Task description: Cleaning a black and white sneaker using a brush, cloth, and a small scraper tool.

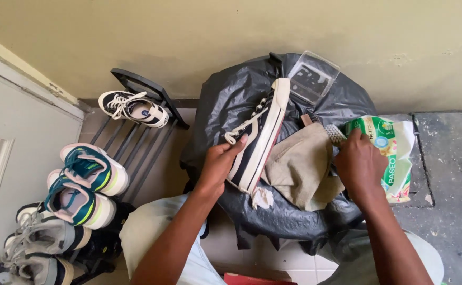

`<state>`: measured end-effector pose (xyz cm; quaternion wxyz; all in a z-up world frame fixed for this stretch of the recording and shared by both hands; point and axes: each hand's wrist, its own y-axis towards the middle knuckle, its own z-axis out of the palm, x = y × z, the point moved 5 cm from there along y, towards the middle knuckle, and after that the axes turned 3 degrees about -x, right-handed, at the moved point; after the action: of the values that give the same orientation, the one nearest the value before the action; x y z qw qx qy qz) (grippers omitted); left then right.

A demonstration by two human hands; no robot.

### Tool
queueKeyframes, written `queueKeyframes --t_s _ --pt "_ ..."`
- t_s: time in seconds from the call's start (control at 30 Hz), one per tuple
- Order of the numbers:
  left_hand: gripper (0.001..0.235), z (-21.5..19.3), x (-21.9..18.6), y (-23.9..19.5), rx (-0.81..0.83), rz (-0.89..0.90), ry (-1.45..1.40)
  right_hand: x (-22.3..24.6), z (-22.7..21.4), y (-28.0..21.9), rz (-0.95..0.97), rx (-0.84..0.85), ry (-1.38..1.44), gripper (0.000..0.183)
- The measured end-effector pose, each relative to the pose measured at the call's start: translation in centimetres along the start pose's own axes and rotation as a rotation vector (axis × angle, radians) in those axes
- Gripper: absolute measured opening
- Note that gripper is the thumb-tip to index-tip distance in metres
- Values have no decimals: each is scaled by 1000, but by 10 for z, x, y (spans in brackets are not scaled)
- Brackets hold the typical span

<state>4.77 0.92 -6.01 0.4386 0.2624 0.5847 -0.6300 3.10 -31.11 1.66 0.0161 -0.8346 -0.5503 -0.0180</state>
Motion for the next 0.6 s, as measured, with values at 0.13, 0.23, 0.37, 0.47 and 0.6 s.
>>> queueKeyframes --t_s 0.13,0.23,0.37,0.47,0.6 --pt "33 0 -14 -6 -123 137 -68 -10 22 -5 -185 -138 -252 27" --pt "34 2 -29 -14 -172 243 -23 24 -18 -27 -253 -162 -265 33" --pt "34 6 -51 -29 -201 396 98 59 -22 -55 -271 281 40 60" --pt "35 -1 -52 -28 -192 480 109 56 -9 -52 -319 220 156 60" --pt "38 -10 -67 -32 -154 626 127 36 -7 -36 -474 12 476 32"
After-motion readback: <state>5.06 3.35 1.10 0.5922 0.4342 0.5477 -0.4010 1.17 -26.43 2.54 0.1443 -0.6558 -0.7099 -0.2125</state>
